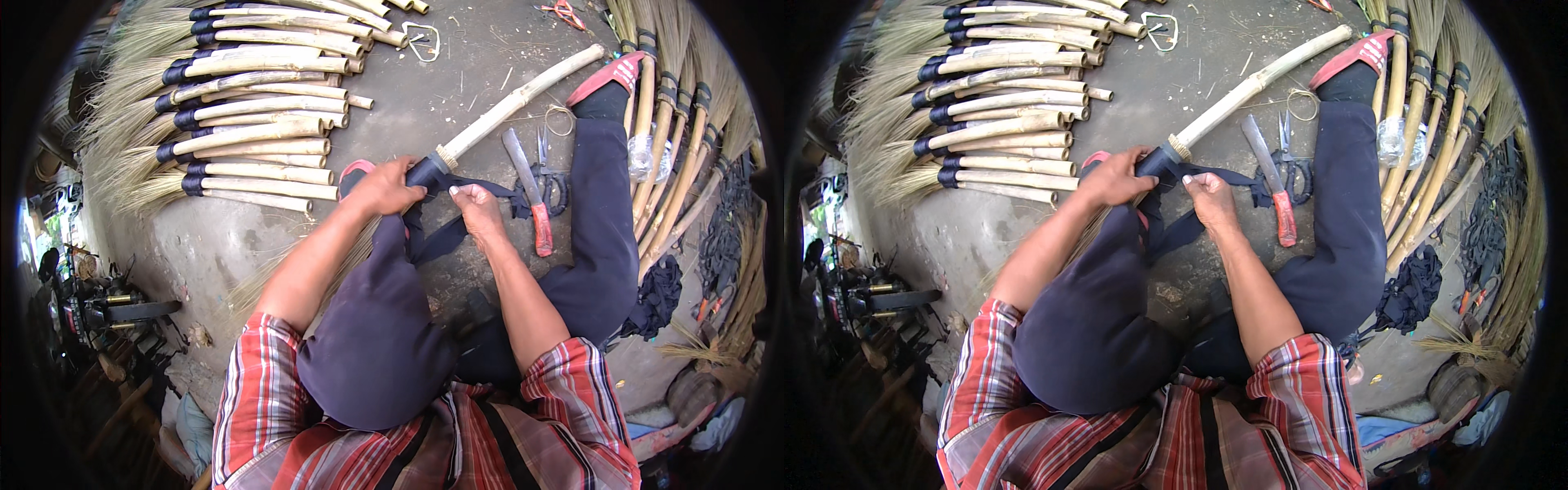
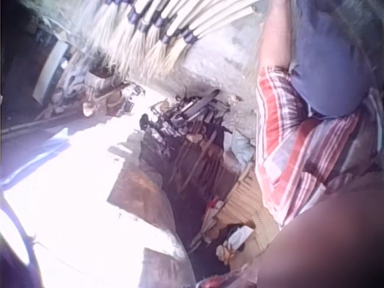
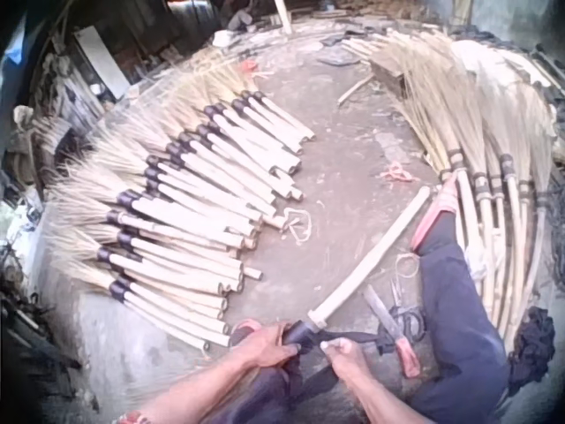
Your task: The person sits on the floor and wraps a black strip around the junction of a broom's bristles and handle. They use a knife to cut the strip and scissors to trim the excess, repeating the process on multiple brooms.
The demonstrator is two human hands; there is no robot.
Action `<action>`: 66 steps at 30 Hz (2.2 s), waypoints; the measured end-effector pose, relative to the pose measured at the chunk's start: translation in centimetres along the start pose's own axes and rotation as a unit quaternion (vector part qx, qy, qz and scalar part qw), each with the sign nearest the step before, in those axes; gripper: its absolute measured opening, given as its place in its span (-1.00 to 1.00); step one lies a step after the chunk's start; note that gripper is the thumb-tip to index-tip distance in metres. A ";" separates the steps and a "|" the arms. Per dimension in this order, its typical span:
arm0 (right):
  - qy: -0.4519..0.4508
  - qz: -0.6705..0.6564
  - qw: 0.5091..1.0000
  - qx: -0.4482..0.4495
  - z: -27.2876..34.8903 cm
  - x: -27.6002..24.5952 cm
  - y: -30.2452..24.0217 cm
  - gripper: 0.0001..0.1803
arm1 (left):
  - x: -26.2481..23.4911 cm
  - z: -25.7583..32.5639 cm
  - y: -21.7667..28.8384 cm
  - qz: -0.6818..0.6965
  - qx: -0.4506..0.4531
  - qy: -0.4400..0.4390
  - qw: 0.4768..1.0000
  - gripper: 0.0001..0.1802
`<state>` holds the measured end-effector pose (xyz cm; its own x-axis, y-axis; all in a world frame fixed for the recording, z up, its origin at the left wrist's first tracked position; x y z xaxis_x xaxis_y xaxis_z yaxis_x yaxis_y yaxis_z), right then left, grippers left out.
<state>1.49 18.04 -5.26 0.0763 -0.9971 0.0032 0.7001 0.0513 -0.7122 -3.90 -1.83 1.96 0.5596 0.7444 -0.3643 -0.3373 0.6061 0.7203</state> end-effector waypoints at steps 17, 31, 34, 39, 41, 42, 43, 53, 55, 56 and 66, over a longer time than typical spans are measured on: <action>-0.038 -0.019 0.998 -0.035 0.1 1.6 -1.4 -0.84 | 1.9 2.7 0.6 -0.205 0.196 0.140 0.949 -0.47; -0.003 -0.014 0.999 -0.034 2.1 -0.3 -2.6 -0.84 | -0.1 0.1 -0.3 -0.164 0.021 0.103 0.981 -0.21; -0.023 -0.029 0.999 -0.039 0.6 0.3 -1.9 -0.84 | -0.7 -1.1 -1.6 0.094 -0.042 -0.097 0.990 -0.18; -0.003 -0.006 1.000 -0.023 -1.4 1.7 -1.1 -0.79 | -0.3 0.1 -1.0 -0.056 0.126 0.110 0.984 -0.36; -0.016 -0.002 1.000 -0.010 -1.2 2.0 -1.0 -0.77 | 1.1 1.6 -1.0 -0.079 0.140 0.142 0.977 -0.46; -0.003 0.018 0.999 -0.031 -1.1 2.0 -1.3 -0.75 | 1.7 2.1 -0.6 -0.125 0.175 0.159 0.963 -0.47; -0.009 0.019 0.999 -0.033 -1.0 2.0 -1.7 -0.75 | 1.9 2.6 0.1 -0.167 0.241 0.196 0.936 -0.48; -0.040 -0.069 0.997 0.016 2.4 -0.1 -3.3 -0.81 | -0.9 1.0 1.3 -0.007 0.064 0.074 0.995 -0.30; -0.034 -0.073 0.997 -0.009 2.1 0.3 -3.3 -0.81 | 0.2 1.2 1.2 -0.137 0.026 0.086 0.986 -0.27; -0.029 -0.055 0.998 -0.003 2.1 0.6 -2.9 -0.81 | 0.3 1.4 1.7 -0.225 0.074 0.140 0.961 -0.25; -0.020 -0.033 0.999 -0.004 -0.4 1.6 -1.4 -0.81 | -0.4 -0.3 -0.8 0.043 0.049 0.054 0.996 -0.34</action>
<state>0.34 16.30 -4.49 0.0579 -0.9952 0.0786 0.6994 -0.0157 -0.7145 -4.10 -2.57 1.37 0.4460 0.8211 -0.3563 -0.3018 0.5127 0.8038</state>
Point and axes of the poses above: each hand's wrist, its own z-axis away from the middle knuckle, its own x-axis out of the palm, y = z × x, the point moved 4 cm from there along -z, towards the middle knuckle, and after that the axes turned 9 degrees about z, right-handed, at the moved point
